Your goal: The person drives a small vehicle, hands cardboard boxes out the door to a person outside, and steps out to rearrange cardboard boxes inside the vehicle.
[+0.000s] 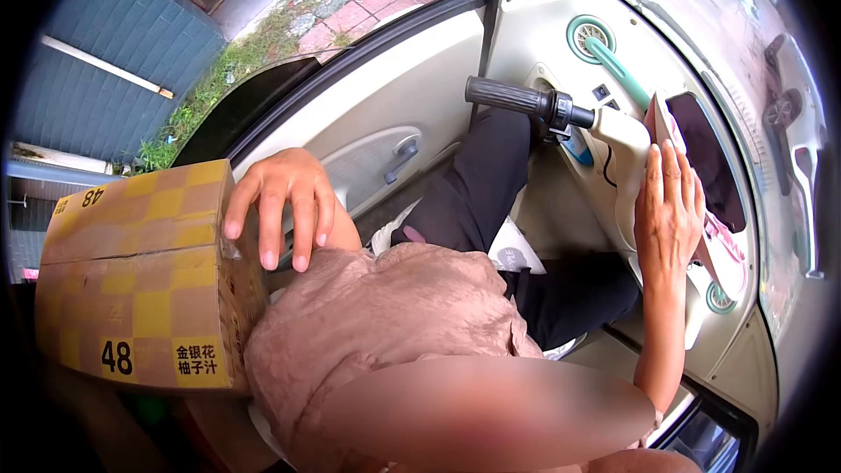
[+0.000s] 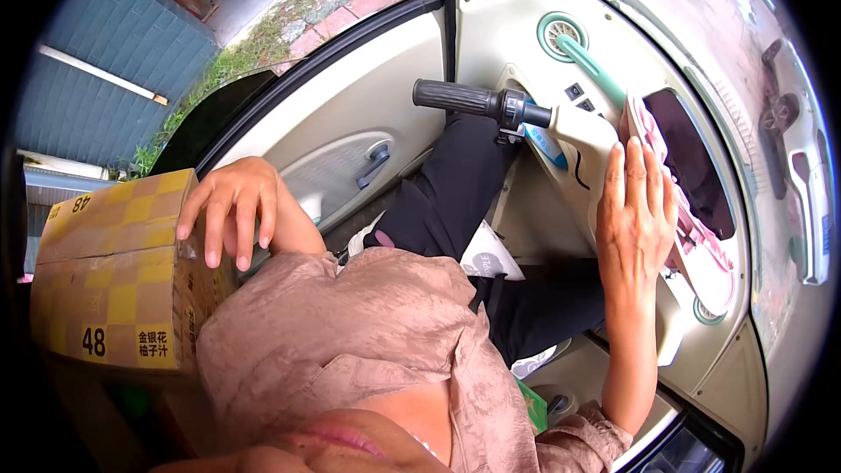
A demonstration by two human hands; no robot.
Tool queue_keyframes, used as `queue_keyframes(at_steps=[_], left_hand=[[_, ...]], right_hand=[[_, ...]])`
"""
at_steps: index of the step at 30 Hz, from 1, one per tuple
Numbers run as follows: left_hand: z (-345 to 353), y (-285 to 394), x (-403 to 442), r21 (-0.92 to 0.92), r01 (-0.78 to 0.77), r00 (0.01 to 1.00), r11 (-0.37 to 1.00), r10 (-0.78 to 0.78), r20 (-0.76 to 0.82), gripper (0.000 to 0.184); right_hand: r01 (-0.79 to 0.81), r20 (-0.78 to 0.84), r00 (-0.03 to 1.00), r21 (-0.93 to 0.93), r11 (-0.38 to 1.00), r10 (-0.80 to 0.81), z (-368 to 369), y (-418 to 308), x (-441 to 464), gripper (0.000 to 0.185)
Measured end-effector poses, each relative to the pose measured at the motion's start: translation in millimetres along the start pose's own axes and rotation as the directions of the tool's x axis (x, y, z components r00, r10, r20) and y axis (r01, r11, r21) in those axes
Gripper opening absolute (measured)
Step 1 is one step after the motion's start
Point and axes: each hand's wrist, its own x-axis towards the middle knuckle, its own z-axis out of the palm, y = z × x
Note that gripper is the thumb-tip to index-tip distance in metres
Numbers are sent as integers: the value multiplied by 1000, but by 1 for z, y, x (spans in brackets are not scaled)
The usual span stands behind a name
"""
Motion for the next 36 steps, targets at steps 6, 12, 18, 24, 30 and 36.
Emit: queue_keyframes(at_steps=[6,12,18,24,30,36], left_hand=[[35,3,-4,97,-179,973,979,191,-132,85],[35,-17,24,21,-384,895,923,377,-237,42],[27,-9,25,-90,-380,917,920,363,-164,30],[25,-7,27,-127,-315,945,941,297,-140,28],[20,-2,25,-120,-292,953,949,279,-115,32],[7,3,23,-174,-263,965,949,255,-68,41]], right_hand=[[119,-44,993,303,945,-111,5,-26,18,53],[88,-62,995,311,946,-73,38,-58,41,64],[91,-264,963,153,984,-48,65,-55,48,36],[158,-449,891,158,975,-72,89,-45,53,28],[162,-434,897,133,978,-90,82,-45,53,39],[230,-474,877,259,938,-84,71,-36,56,30]])
